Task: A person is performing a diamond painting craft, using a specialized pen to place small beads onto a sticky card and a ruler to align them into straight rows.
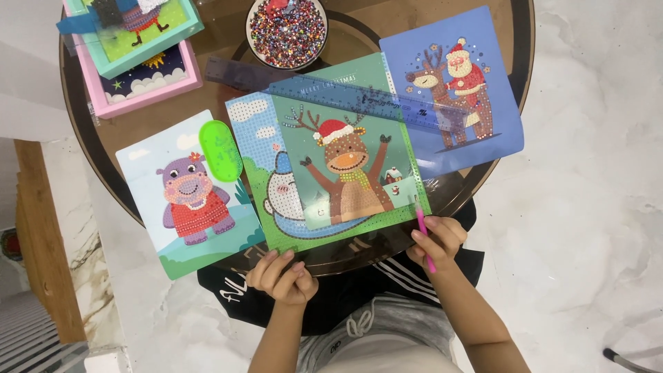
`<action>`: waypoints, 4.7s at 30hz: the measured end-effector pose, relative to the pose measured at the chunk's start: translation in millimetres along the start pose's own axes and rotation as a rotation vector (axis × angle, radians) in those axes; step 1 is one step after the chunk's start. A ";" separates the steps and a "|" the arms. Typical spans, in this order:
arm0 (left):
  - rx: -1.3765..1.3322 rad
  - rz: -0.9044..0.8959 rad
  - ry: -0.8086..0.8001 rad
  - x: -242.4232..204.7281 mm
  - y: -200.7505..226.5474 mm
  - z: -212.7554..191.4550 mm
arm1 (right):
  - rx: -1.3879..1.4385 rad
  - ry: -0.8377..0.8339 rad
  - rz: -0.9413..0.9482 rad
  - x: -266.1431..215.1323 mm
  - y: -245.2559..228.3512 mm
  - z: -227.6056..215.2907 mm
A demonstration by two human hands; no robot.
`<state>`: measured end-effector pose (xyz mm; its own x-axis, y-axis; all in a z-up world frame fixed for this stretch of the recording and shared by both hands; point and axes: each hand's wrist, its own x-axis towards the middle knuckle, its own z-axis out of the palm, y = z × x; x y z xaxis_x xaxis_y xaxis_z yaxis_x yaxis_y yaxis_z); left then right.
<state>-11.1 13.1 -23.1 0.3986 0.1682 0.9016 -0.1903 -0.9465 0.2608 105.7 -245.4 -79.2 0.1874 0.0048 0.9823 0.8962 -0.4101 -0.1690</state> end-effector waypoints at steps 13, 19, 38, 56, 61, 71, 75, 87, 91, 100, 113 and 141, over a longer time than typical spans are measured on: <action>0.003 0.011 -0.002 0.6 -1.0 -0.6 | -0.043 -0.057 0.000 -12.6 -0.1 -3.9; 0.007 0.006 -0.002 5.9 0.8 0.6 | -0.049 -0.046 -0.010 -17.8 2.8 -4.0; 0.073 0.048 -0.009 26.7 10.8 2.4 | 0.006 0.109 -0.071 -5.5 8.1 14.0; 0.032 0.001 -0.041 37.8 16.8 0.3 | 0.146 0.069 -0.045 51.6 -6.5 21.1; 0.033 -0.020 -0.052 42.1 19.8 -1.6 | 0.117 0.057 -0.030 64.0 -13.3 22.1; 0.058 -0.021 -0.097 54.1 26.3 -8.3 | 0.161 -0.014 -0.029 71.2 -14.6 19.4; 0.053 -0.030 -0.102 46.9 22.9 -7.2 | 0.160 -0.012 -0.023 66.2 -12.8 20.3; 0.074 -0.039 -0.111 34.0 16.1 -5.3 | 0.202 0.036 0.024 45.5 -9.5 17.1; 0.066 -0.010 -0.070 19.5 12.1 -2.4 | 0.203 0.070 0.004 30.2 -1.8 14.0; 0.092 -0.116 -0.060 28.2 25.3 -0.4 | 0.122 0.183 0.027 54.4 -14.7 35.3; 0.081 -0.077 -0.093 37.0 26.1 -3.7 | 0.171 0.134 0.014 64.1 -15.3 32.7; 0.095 -0.096 -0.075 29.3 25.5 -2.4 | 0.235 0.169 0.119 77.2 -23.4 31.8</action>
<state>-6.4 -5.4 10.8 0.4773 0.2416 0.8449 -0.0636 -0.9495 0.3074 112.1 -206.4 -2.0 0.2449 -0.1903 0.9507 0.9441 -0.1763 -0.2785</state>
